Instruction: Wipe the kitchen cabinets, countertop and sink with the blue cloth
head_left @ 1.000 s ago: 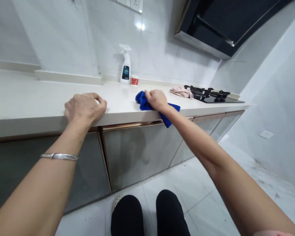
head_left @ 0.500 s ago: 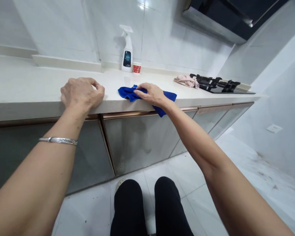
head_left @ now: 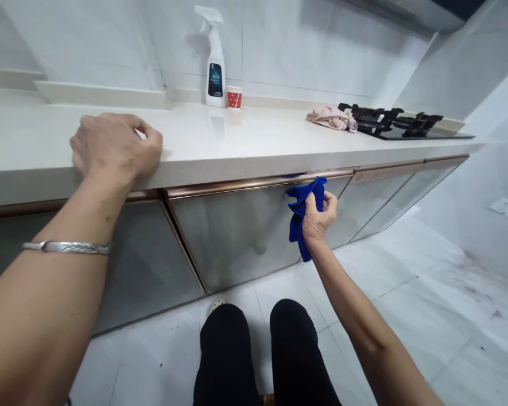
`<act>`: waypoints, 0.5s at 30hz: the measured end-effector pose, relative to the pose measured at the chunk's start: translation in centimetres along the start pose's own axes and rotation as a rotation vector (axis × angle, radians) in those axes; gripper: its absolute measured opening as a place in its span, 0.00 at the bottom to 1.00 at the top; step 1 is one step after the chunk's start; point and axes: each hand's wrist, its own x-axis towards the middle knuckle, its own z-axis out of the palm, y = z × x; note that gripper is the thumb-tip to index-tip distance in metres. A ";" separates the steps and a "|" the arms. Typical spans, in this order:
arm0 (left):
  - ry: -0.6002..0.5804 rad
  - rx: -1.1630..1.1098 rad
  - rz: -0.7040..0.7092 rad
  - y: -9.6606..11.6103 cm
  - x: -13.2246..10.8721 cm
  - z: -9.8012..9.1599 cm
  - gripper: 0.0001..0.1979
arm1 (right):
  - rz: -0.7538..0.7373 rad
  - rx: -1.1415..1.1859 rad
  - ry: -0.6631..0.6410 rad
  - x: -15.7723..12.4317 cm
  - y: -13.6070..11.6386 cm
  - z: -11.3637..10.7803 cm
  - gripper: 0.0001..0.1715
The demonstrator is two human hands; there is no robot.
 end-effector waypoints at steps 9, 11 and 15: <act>0.110 0.007 -0.027 0.1 0.4 0.3 0.29 | -0.230 -0.539 -0.338 1.1 1.2 3.4 0.28; 0.106 0.003 -0.020 0.0 0.4 0.3 0.29 | -0.195 -0.505 -0.469 0.1 0.6 3.0 0.30; 0.068 -0.018 -0.004 -0.1 0.3 0.0 0.30 | -0.209 -0.360 -0.468 0.5 -2.1 1.5 0.28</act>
